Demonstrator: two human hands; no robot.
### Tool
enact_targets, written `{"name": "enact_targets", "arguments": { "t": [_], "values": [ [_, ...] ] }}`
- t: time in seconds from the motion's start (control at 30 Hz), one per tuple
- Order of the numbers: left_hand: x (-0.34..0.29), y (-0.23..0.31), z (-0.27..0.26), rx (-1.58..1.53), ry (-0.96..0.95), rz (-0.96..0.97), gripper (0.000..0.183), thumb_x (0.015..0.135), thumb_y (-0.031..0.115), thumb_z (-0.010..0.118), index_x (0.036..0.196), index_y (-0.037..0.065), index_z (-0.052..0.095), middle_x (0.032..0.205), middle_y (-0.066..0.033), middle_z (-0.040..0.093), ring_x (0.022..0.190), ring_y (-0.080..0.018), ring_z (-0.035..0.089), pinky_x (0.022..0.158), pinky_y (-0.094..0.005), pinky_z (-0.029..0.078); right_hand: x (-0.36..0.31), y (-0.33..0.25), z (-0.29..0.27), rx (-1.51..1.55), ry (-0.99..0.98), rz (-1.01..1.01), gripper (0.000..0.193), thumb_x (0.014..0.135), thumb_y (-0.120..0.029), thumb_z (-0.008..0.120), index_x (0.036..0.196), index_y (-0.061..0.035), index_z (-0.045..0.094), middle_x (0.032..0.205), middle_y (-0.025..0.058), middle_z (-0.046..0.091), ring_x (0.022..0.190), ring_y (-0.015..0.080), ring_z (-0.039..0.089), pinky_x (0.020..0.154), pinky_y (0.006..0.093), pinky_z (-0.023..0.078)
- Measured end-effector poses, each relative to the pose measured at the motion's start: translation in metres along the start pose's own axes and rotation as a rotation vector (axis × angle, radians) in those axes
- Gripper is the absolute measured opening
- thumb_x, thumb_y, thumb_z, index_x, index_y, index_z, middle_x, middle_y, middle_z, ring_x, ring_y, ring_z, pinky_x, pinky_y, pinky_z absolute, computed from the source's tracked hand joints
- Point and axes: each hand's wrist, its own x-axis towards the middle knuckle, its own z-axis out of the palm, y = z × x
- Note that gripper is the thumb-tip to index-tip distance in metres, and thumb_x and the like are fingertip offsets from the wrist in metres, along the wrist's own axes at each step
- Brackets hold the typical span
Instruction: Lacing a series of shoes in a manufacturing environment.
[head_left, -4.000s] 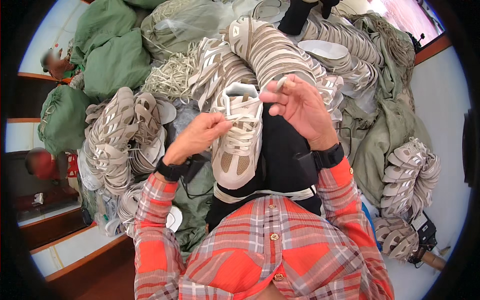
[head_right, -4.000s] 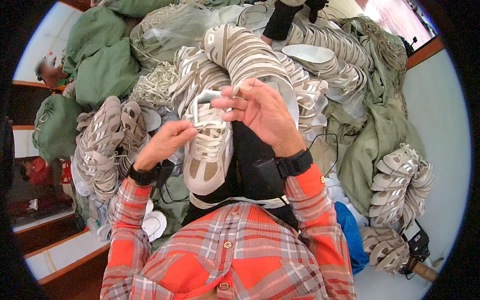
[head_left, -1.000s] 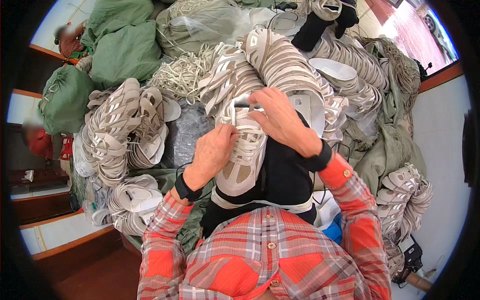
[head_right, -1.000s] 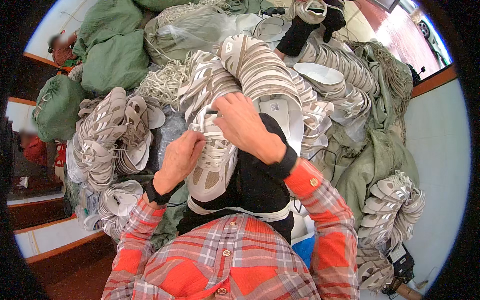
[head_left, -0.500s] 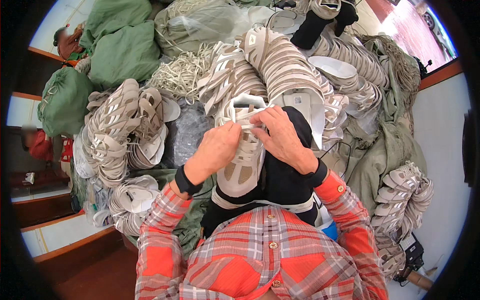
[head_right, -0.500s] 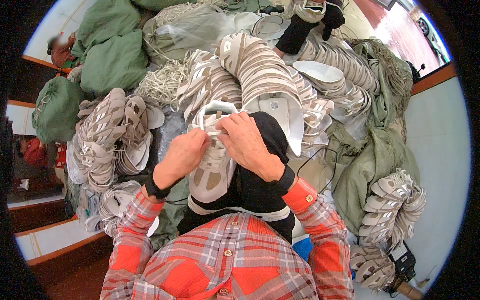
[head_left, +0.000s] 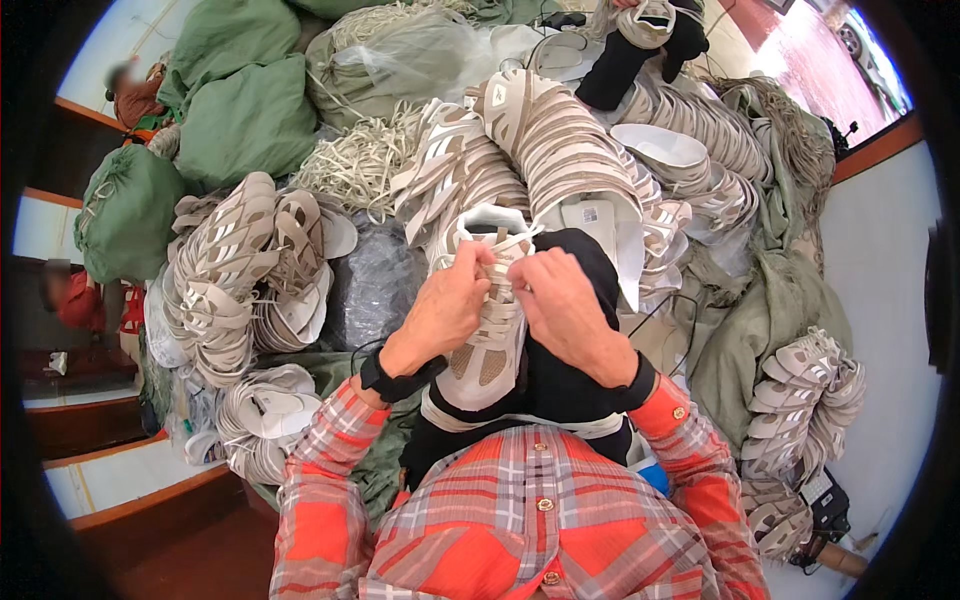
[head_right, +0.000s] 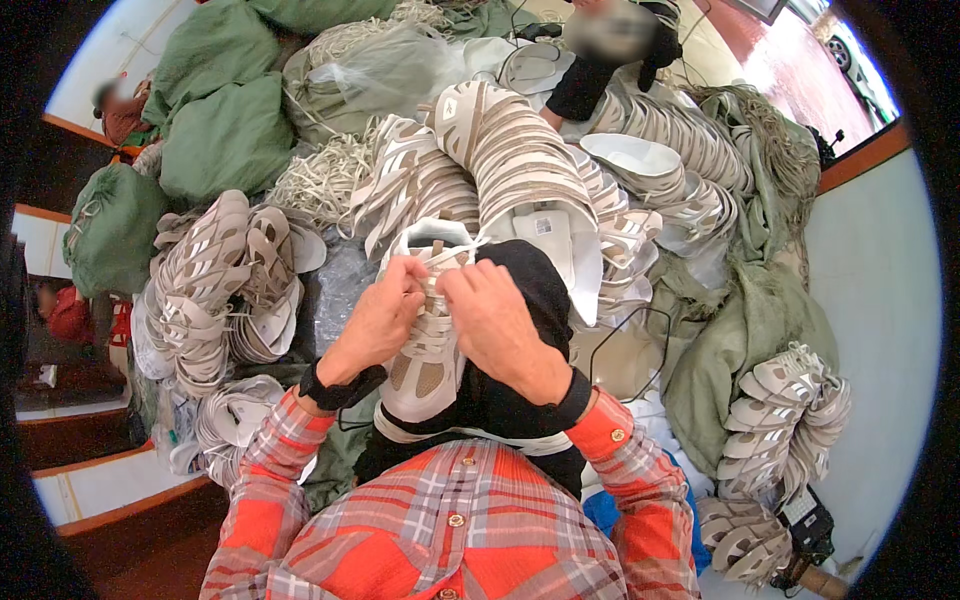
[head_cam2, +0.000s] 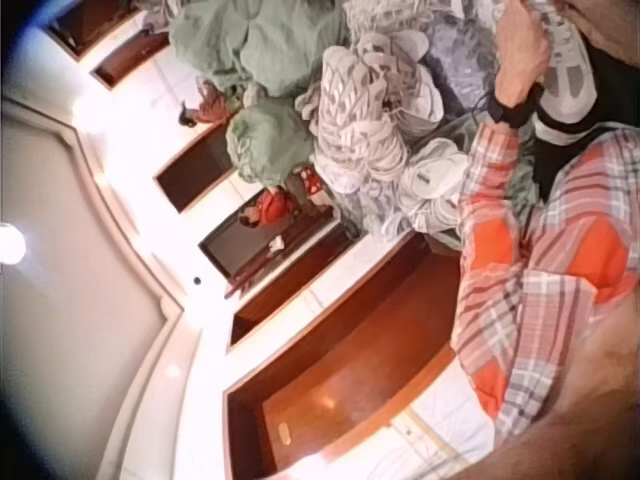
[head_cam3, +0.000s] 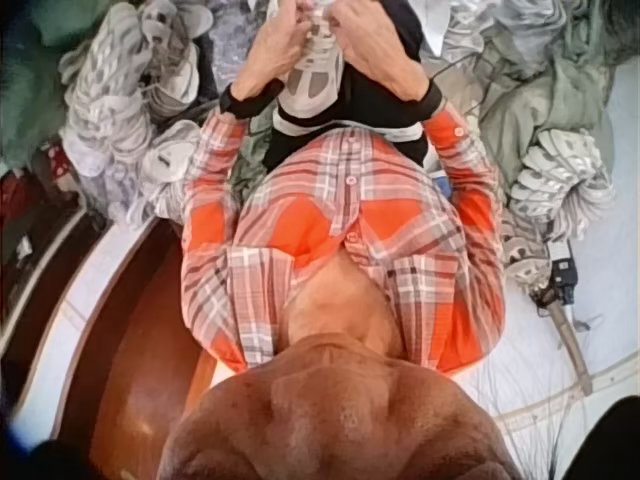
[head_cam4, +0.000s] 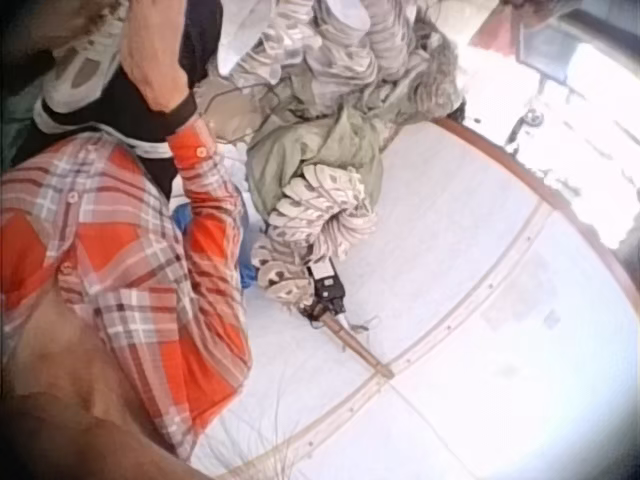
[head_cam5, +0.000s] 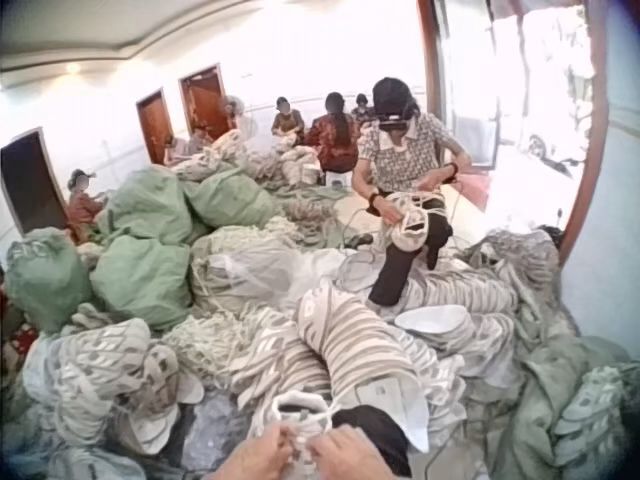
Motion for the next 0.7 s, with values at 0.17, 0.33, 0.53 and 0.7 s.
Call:
{"name": "enact_targets", "arguments": {
  "t": [0.17, 0.33, 0.53, 0.7],
  "values": [
    [0.001, 0.001, -0.001, 0.007, 0.019, -0.014, 0.026, 0.087, 0.002, 0.048, 0.11, 0.004, 0.038, 0.076, -0.0181, 0.057, 0.074, -0.0415, 0.059, 0.064, -0.0477, 0.043, -0.002, 0.002, 0.012, -0.041, -0.077, -0.057, 0.023, 0.071, 0.004, 0.056, 0.093, -0.0012, 0.052, 0.084, 0.0128, 0.054, 0.081, 0.0303, 0.05, 0.074, 0.0382, 0.041],
    [-0.001, -0.005, 0.0, 0.03, 0.012, 0.005, 0.027, 0.087, 0.001, 0.047, 0.111, 0.003, 0.036, 0.078, -0.0193, 0.059, 0.075, -0.042, 0.059, 0.063, -0.0489, 0.043, 0.009, -0.005, 0.006, -0.09, -0.189, -0.121, 0.033, 0.065, 0.003, 0.058, 0.097, 0.0026, 0.049, 0.085, 0.017, 0.053, 0.083, 0.0328, 0.051, 0.074, 0.0386, 0.042],
    [0.003, -0.009, 0.001, 0.019, 0.043, 0.104, 0.028, 0.087, 0.001, 0.046, 0.112, 0.003, 0.035, 0.079, -0.0218, 0.06, 0.076, -0.0436, 0.059, 0.063, -0.0504, 0.042, 0.023, 0.0, 0.004, -0.079, -0.26, -0.167, 0.044, 0.063, 0.007, 0.059, 0.104, 0.0054, 0.044, 0.087, 0.0187, 0.054, 0.083, 0.0356, 0.052, 0.074, 0.0407, 0.043],
    [0.004, -0.012, -0.001, 0.008, 0.035, 0.104, 0.029, 0.087, 0.0, 0.045, 0.114, 0.003, 0.035, 0.079, -0.0227, 0.06, 0.076, -0.0441, 0.059, 0.063, -0.0507, 0.043, 0.03, -0.003, -0.007, -0.046, -0.368, -0.182, 0.046, 0.064, 0.009, 0.058, 0.106, 0.0063, 0.041, 0.086, 0.0217, 0.056, 0.084, 0.0386, 0.054, 0.074, 0.044, 0.045]
  ]
}}
